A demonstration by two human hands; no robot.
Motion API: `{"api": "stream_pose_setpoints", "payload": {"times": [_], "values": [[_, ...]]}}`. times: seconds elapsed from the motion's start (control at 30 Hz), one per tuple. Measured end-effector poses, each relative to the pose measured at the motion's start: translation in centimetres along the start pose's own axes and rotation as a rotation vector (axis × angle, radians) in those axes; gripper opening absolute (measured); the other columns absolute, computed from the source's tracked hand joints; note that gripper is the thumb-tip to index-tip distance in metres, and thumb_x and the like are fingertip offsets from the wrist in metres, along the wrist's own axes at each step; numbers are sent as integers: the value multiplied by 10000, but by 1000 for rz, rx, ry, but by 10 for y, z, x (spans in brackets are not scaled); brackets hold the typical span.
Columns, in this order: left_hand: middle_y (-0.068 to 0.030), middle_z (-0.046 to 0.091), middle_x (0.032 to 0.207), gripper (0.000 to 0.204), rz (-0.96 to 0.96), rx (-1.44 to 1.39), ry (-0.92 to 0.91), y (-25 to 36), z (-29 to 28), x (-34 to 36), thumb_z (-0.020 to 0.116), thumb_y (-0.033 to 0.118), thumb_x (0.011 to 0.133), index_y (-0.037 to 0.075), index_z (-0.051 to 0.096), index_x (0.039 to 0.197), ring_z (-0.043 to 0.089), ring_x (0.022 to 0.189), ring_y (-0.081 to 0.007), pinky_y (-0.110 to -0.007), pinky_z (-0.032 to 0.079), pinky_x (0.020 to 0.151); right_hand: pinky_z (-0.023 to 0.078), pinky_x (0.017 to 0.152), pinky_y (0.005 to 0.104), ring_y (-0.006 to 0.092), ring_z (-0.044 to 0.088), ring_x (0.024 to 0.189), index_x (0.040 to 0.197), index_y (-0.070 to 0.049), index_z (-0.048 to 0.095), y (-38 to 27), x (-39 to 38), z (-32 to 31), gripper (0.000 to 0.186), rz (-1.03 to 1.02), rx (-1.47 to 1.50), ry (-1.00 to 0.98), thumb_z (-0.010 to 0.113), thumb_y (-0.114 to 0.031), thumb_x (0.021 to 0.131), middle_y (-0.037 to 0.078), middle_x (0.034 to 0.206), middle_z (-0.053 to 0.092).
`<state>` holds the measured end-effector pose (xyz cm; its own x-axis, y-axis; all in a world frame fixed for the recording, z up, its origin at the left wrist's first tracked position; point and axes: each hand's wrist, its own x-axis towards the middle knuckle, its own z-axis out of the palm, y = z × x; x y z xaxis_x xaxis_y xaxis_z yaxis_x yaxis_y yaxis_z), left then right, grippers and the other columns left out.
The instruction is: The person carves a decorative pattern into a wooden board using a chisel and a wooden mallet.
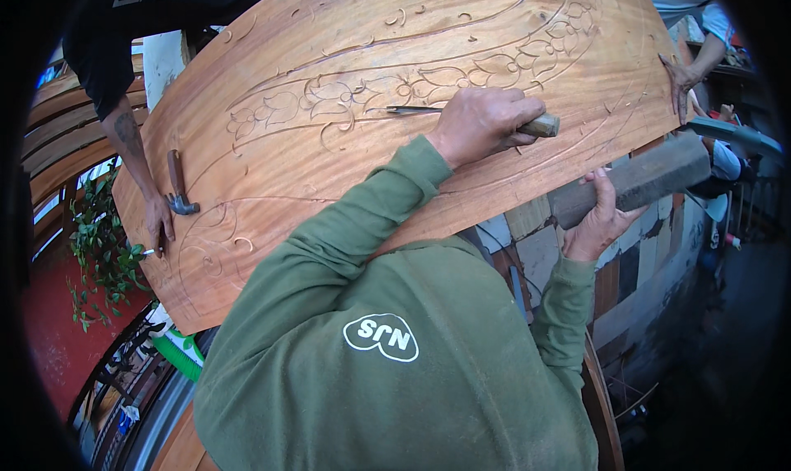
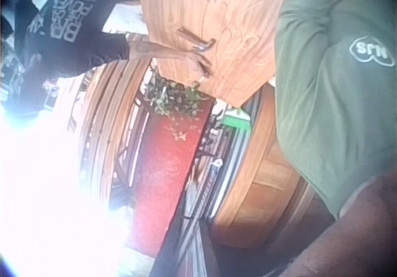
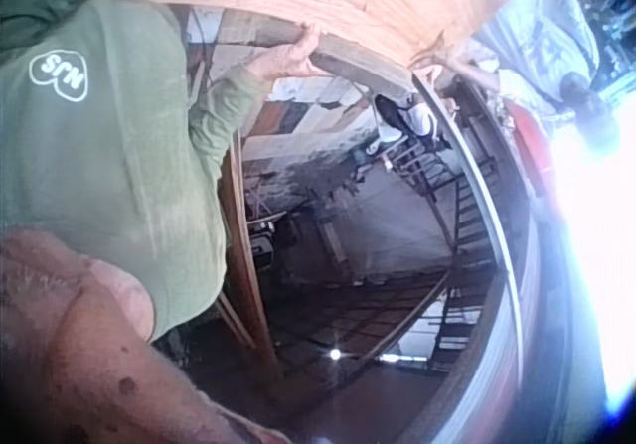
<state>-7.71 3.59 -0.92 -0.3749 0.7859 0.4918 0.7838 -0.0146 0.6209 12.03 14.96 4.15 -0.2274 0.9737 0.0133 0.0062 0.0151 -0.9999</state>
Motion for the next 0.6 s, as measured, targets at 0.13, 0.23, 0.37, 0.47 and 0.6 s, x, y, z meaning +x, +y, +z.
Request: {"api": "stream_pose_setpoints", "payload": {"times": [0.13, 0.23, 0.37, 0.47, 0.6], "values": [[-11, 631, 815, 342, 1, 27, 15, 3, 4, 4, 791, 395, 809, 200, 612, 1025, 703, 755, -251, -403, 541, 582, 535, 850, 310, 171, 624, 920, 1561, -15, 357, 29, -43, 14, 873, -177, -584, -329, 800, -17, 810, 84, 1099, 627], [-12, 624, 799, 330, -12, 74, 50, -1, 3, 1, 789, 394, 813, 204, 611, 1017, 703, 747, -251, -400, 539, 575, 516, 900, 297, 157, 610, 986, 1584, -4, 327, 31, -26, -6, 914, -120, -611, -435, 805, -20, 806, 83, 1140, 618], [-14, 619, 793, 323, -43, 79, 43, 0, 4, 0, 793, 383, 810, 207, 611, 1011, 703, 747, -251, -402, 538, 574, 530, 919, 346, 218, 629, 1015, 1433, -20, 449, 8, -11, 7, 707, 38, -215, -184, 778, -4, 809, 106, 1157, 629], [-14, 616, 787, 318, -35, 73, 19, -1, 10, 1, 798, 371, 802, 209, 612, 1003, 700, 742, -248, -405, 539, 575, 528, 950, 370, 231, 632, 1039, 1440, 1, 442, 16, -40, 33, 711, 75, -73, 146, 756, 0, 802, 108, 1157, 628], [-12, 611, 775, 293, 1, 88, 20, 1, 1, -4, 791, 359, 805, 205, 619, 984, 696, 735, -243, -408, 540, 577, 513, 981, 352, 218, 621, 1049, 1541, 31, 369, 35, -45, 4, 823, -36, -515, -385, 754, 0, 814, 128, 1190, 627]]}}
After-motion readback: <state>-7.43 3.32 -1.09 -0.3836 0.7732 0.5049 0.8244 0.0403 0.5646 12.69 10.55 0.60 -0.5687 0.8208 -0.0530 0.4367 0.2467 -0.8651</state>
